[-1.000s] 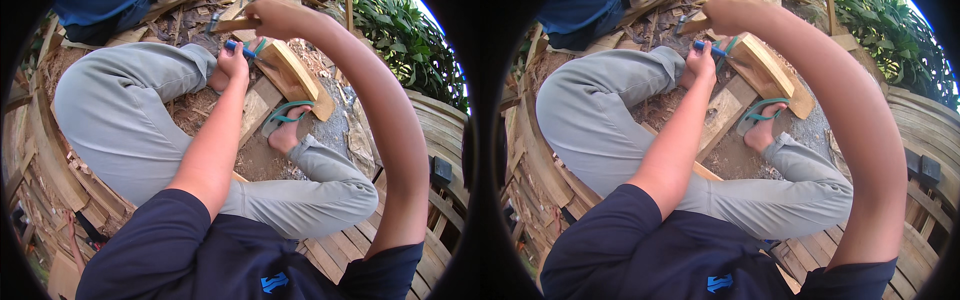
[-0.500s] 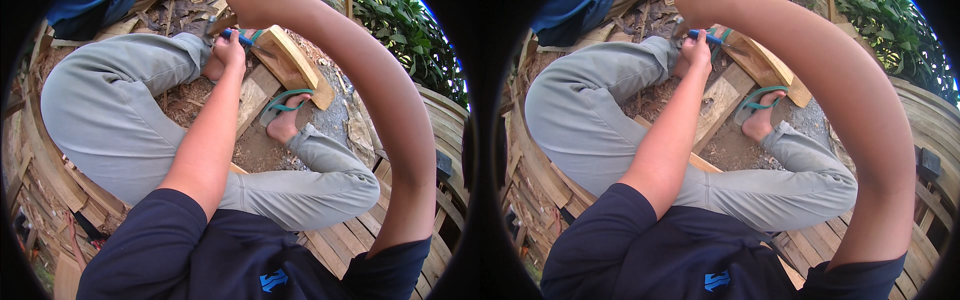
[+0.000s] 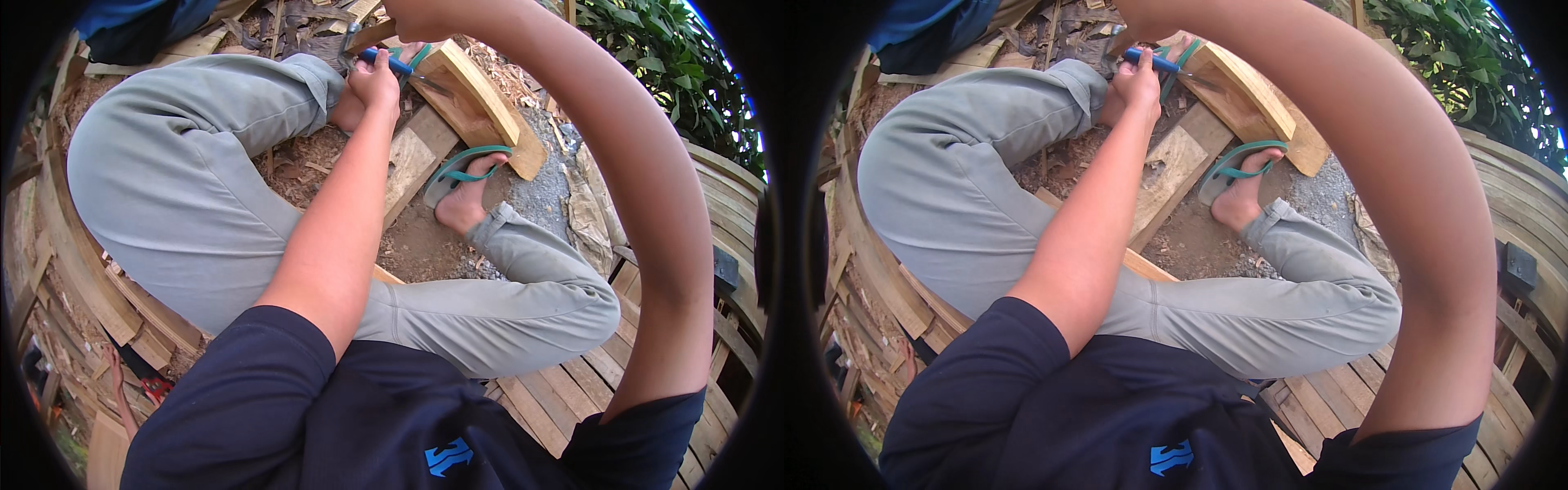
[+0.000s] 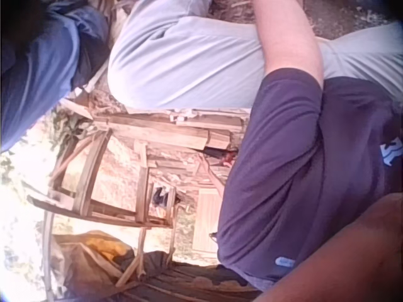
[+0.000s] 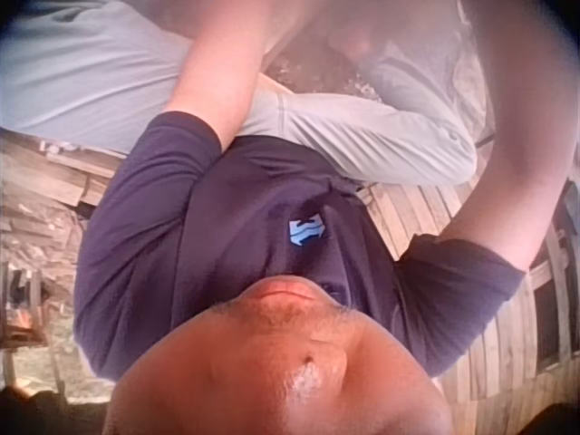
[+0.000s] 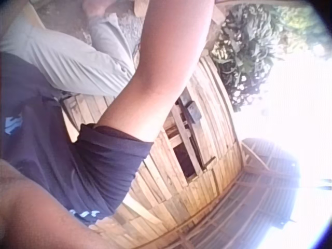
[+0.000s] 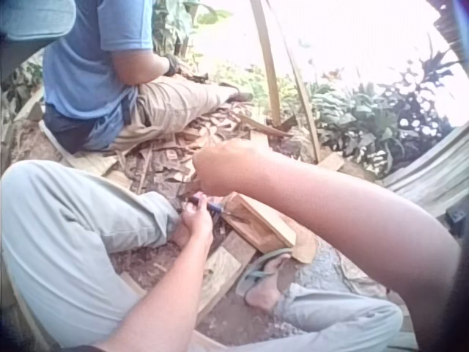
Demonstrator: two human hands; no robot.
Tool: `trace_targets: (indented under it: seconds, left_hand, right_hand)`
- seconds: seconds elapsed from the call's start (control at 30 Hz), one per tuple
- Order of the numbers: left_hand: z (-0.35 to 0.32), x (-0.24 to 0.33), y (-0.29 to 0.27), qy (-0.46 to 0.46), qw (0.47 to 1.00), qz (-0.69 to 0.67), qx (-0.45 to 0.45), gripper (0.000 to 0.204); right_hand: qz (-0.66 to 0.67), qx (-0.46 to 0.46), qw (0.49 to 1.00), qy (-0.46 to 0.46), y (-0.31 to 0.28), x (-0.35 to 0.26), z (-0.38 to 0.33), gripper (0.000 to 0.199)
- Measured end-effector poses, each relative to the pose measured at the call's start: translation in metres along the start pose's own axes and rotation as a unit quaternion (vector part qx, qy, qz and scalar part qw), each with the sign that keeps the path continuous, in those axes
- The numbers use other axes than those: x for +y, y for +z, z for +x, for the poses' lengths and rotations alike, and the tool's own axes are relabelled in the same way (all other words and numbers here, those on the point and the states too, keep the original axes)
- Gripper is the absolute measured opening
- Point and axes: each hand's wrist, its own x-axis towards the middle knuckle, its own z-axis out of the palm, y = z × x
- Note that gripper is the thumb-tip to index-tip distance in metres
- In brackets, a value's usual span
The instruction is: The person carves a hollow channel into a piece of wood using a chisel and a hammer, and clears away wood shavings by hand.
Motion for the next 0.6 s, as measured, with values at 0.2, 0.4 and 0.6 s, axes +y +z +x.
trace_targets:
  seconds: [0.2,0.4,0.6]
  left_hand:
    - [-0.022,-0.009,0.017,0.056,0.996,0.06,0.046,0.025]
    - [-0.021,0.004,0.009,0.092,0.988,0.115,0.052,0.025]
    - [-0.011,0.025,0.022,0.177,0.967,0.17,0.073,0.041]
  right_hand:
    - [-0.025,-0.022,0.999,-0.013,0.016,0.018,0.0,0.024]
    - [0.137,0.058,0.989,0.005,0.039,0.036,-0.045,0.037]
    - [0.253,0.188,0.932,0.18,0.087,0.065,-0.134,0.056]
